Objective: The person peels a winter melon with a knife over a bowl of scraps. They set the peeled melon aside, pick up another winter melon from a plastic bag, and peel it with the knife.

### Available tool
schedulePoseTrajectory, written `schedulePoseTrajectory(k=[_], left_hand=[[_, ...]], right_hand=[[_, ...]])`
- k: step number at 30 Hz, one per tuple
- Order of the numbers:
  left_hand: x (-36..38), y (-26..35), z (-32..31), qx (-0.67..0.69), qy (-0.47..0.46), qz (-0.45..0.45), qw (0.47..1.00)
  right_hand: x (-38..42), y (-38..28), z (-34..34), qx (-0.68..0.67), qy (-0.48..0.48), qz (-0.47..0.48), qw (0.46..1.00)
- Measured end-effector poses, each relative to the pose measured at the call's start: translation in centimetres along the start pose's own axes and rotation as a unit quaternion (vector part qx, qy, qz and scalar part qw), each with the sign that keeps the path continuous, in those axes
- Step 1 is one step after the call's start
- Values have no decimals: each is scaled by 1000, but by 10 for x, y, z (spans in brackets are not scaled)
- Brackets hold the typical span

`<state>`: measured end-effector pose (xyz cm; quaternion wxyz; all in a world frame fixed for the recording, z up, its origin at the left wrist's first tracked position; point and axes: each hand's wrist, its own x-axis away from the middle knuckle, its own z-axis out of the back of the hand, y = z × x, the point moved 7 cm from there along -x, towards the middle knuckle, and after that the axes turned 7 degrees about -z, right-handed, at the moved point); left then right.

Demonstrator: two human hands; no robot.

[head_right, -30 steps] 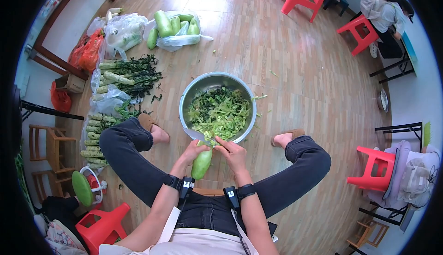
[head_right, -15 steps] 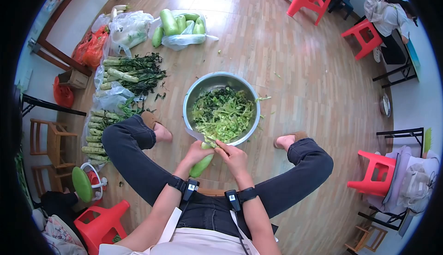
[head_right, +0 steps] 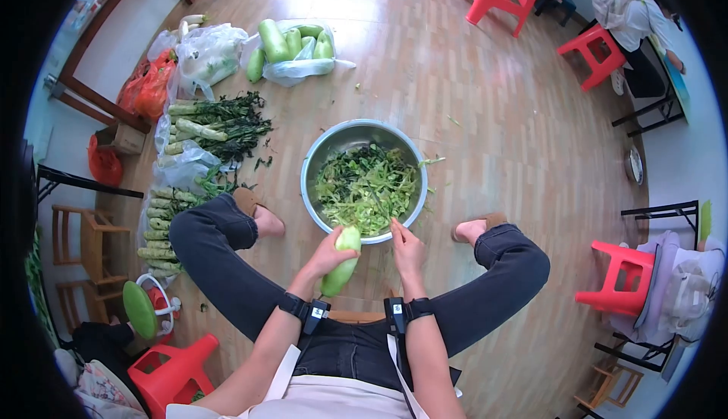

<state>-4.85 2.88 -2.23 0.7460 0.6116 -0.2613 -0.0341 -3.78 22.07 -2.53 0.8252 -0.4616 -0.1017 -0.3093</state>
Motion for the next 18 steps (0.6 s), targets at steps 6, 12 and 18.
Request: schedulePoseTrajectory(k=[6, 12, 18], left_hand=[[-4, 0, 10, 312, 84, 69, 944], [-5, -18, 6, 347, 64, 96, 931], [-4, -20, 2, 308, 58, 111, 943]], right_hand=[[46, -48, -21, -140, -134, 81, 978], [47, -53, -30, -75, -99, 183, 975], [53, -67, -13, -22, -42, 237, 970]])
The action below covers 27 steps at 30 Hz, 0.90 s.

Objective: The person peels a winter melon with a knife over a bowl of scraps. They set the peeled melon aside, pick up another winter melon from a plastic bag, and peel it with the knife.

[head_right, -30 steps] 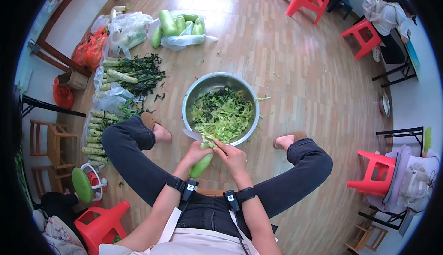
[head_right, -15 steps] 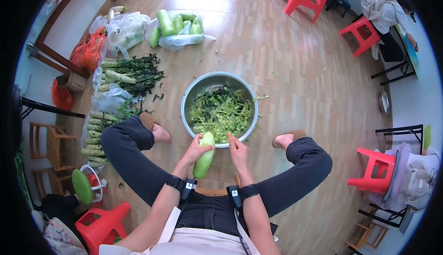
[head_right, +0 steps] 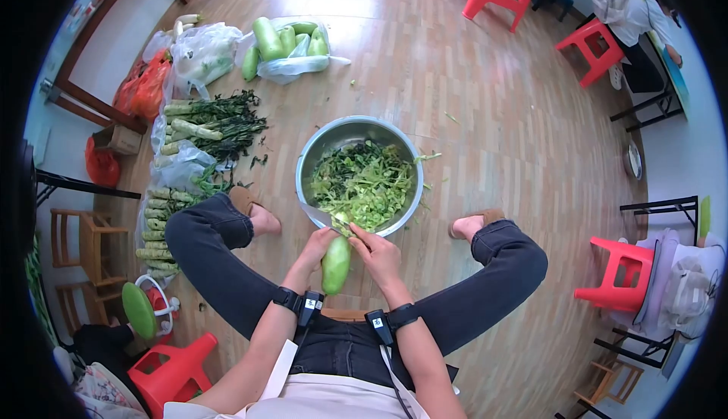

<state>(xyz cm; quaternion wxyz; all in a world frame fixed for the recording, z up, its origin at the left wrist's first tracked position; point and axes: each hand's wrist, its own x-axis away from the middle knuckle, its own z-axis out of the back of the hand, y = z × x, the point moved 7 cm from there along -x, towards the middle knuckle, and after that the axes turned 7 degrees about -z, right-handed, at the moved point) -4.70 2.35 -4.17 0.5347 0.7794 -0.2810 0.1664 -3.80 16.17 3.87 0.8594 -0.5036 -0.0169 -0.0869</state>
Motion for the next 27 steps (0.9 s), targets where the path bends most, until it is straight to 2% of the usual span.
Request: schedulePoseTrajectory(k=[5, 8, 10, 11, 12, 14, 15, 16, 18, 19, 22, 27], left_hand=[[-4, -1, 6, -66, 11, -37, 997], [2, 1, -1, -72, -16, -11, 997], [12, 12, -22, -86, -94, -57, 990], [7, 0, -18, -20, -100, -30, 994], [6, 2, -14, -20, -97, -32, 995], [1, 3, -9, 77, -48, -24, 996], [4, 12, -12, 86, -49, -16, 995], [2, 12, -14, 89, -49, -17, 995], [2, 15, -8, 66, -9, -43, 997], [-2, 7, 0, 42, -12, -56, 997], [-3, 0, 1, 35, 19, -50, 998], [-1, -1, -1, 15, 38, -29, 999]], right_hand=[[-3, 1, 1, 66, -21, -14, 997], [-10, 33, 0, 66, 22, -30, 997], [-16, 75, 7, -25, 53, -148, 987], [-15, 88, 6, -53, 36, -202, 977], [-17, 79, 4, -54, 33, -200, 978], [-16, 65, 5, -169, 42, -197, 965], [-15, 44, 7, -165, 67, -115, 977], [-10, 35, 10, -162, 65, -115, 978], [-1, 9, 2, -82, -9, -66, 994], [2, 5, -2, -26, -19, -49, 998], [1, -8, -4, 23, -48, -47, 997], [-1, -5, -2, 60, -13, -8, 998]])
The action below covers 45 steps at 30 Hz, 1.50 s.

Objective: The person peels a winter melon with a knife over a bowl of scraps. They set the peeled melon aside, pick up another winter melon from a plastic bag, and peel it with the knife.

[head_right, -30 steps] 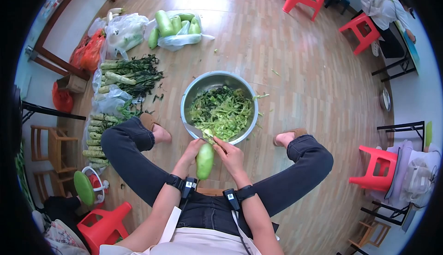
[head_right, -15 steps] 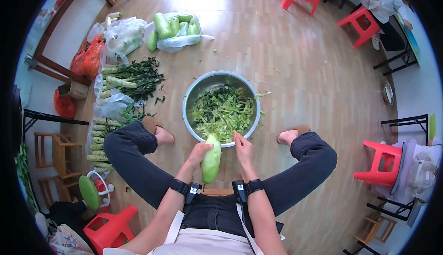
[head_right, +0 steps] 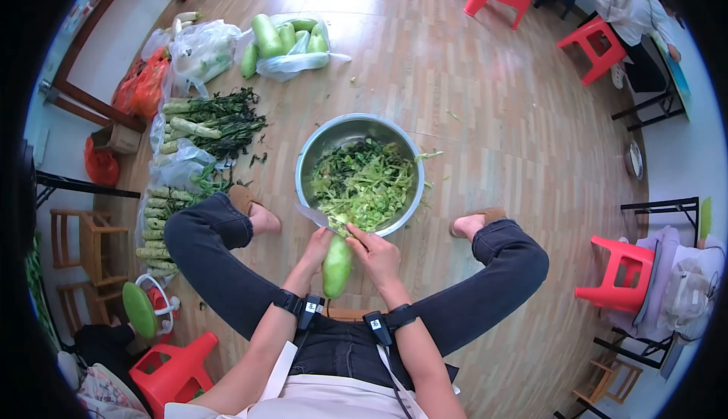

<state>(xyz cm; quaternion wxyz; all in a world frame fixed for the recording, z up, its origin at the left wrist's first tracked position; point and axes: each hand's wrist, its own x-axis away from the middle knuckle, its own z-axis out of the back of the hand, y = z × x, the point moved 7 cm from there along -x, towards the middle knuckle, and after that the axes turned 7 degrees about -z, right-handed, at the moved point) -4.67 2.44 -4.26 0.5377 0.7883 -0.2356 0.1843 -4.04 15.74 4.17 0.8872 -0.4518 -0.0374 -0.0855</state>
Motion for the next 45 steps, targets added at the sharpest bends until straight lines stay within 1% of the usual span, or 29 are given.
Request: schedulePoseTrajectory(k=[2, 4, 5, 8, 10, 14, 17, 20, 23, 25, 26, 28, 29, 30, 31, 32, 33, 35, 37, 38, 39, 40, 41, 42, 44, 45], left_hand=[[0, -2, 1, -6, 6, 6, 1000], [-1, -1, 0, -16, 1, -5, 1000], [-3, -4, 2, -17, -1, -5, 1000], [-6, -5, 5, -46, -10, -19, 999], [-3, -1, 1, -29, -10, -22, 999], [-4, -7, 5, -18, -5, -18, 1000], [-1, -1, 0, -3, -10, -17, 1000], [-1, 2, -1, -9, -16, -28, 999], [1, 3, -2, 6, -12, -15, 1000], [4, 8, -8, 37, -42, -16, 998], [4, 8, -7, 37, -43, -16, 998], [6, 10, -14, 56, -88, -12, 994], [7, 11, -14, 55, -88, -12, 995], [14, 18, -25, 97, -129, 0, 987], [19, 22, -33, 136, -169, 13, 976], [18, 21, -31, 131, -161, 12, 978], [17, 21, -26, 131, -157, 8, 979], [12, 14, -20, 186, -109, 34, 976], [8, 9, -19, 195, -101, 39, 975], [2, 1, -10, 187, -63, 36, 980], [2, 2, -4, 178, -25, 33, 983], [6, 6, -6, 184, -5, 44, 982], [6, 3, -4, 184, -4, 44, 982], [5, 1, 0, 166, -11, 45, 985], [2, -6, 4, 147, -18, 46, 988], [2, -4, 5, 137, -10, 31, 990]], right_hand=[[0, 4, -3, 22, 11, 9, 1000], [1, 2, 2, 29, 66, 58, 996], [0, 5, 2, 29, 68, 57, 996], [-3, 11, 0, 24, 67, 43, 996], [-4, 12, -1, -15, 69, 57, 996], [-3, 15, -3, -3, 64, 47, 997], [-3, 20, -4, -40, 81, 60, 994], [-4, 21, -5, -49, 65, 38, 996], [-5, 24, -7, -68, 51, 19, 996], [-6, 30, -11, -152, 46, 5, 987], [-6, 32, -12, -153, 46, 5, 987], [-6, 54, -23, -235, -38, -122, 964], [-9, 72, -25, -236, -38, -121, 963], [-12, 112, -32, -276, -38, -206, 938], [-10, 126, -38, -315, -38, -290, 903], [-10, 127, -42, -319, -41, -289, 902], [-13, 109, -32, -316, -35, -269, 909], [-10, 84, -18, -307, -28, -249, 918], [-5, 46, -16, -277, -37, -125, 952], [0, 32, -14, -229, -49, -114, 966], [2, 26, -16, -230, -50, -115, 965], [3, 19, -13, -200, -25, -86, 976], [4, 15, -9, -170, 1, -57, 984], [3, 16, -9, -170, 1, -58, 984], [1, 12, -8, -134, 7, -12, 991], [0, 10, -7, -134, 8, -12, 991]])
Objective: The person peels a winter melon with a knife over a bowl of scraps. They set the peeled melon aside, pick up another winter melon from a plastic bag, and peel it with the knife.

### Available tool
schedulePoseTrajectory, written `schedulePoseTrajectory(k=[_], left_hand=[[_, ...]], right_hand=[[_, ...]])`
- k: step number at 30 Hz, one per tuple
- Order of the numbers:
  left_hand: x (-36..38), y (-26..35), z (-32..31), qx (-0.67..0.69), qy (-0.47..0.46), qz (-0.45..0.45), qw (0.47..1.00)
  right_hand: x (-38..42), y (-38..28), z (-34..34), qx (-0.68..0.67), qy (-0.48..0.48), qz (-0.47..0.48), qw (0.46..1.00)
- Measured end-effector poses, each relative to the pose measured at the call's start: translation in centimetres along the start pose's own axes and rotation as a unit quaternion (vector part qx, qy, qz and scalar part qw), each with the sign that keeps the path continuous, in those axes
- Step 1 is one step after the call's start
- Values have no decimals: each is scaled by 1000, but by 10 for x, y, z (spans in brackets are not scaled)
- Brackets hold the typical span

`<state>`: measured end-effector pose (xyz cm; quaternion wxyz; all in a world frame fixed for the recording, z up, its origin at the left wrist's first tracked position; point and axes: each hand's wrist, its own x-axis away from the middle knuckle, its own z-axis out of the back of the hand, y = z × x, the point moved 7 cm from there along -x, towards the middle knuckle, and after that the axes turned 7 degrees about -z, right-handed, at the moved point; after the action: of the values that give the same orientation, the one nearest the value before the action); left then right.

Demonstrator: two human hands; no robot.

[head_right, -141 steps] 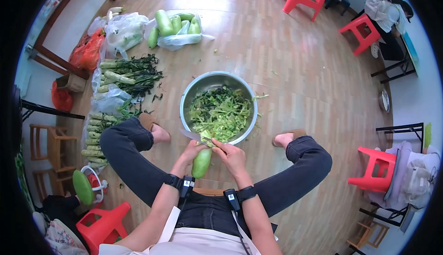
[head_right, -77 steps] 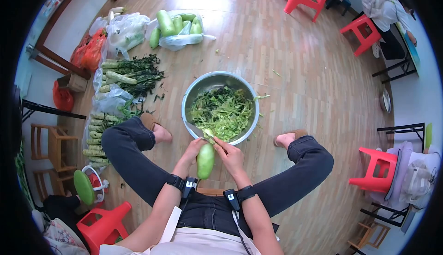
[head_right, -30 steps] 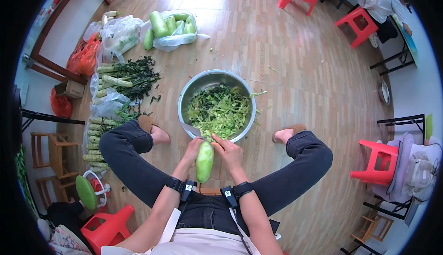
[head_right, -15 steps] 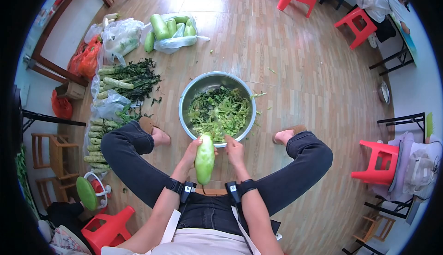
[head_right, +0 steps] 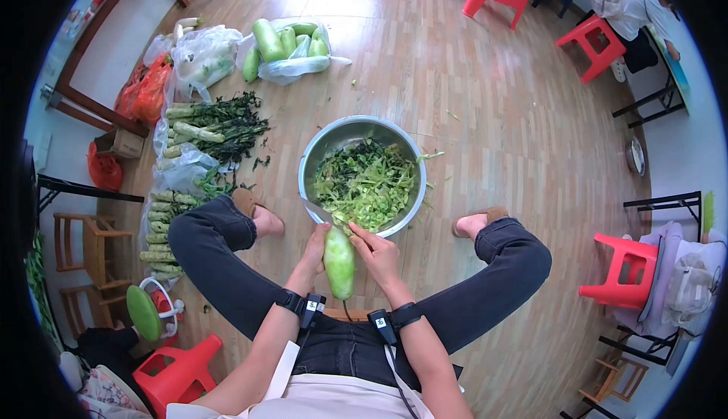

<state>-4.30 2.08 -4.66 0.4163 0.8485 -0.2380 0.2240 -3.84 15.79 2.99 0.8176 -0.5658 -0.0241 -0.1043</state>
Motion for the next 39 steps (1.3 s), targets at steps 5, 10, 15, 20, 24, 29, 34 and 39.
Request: schedulePoseTrajectory(k=[5, 10, 15, 20, 24, 29, 34, 39], left_hand=[[11, 9, -18, -41, -15, -1, 999], [12, 8, -38, -11, -116, 0, 993], [7, 9, -24, 67, -81, 35, 994], [-2, -9, 5, 62, -13, 19, 998], [15, 5, -31, 34, -102, 77, 991], [7, -1, -21, 56, -73, 41, 995], [-3, -14, 4, 88, -39, 36, 995], [0, -12, -3, 76, -84, 50, 992]], right_hand=[[-5, 15, 8, 81, -4, -68, 994], [-14, 58, 10, -38, 44, -171, 984], [0, 14, 5, -63, -26, -92, 993], [-2, -19, 4, 44, -24, 23, 998], [-7, -5, 10, -8, -14, 1, 1000], [-4, -1, 5, -31, -45, -32, 998], [-2, -10, 1, -27, -48, -7, 998], [-3, -9, 5, 14, -24, 9, 1000]])
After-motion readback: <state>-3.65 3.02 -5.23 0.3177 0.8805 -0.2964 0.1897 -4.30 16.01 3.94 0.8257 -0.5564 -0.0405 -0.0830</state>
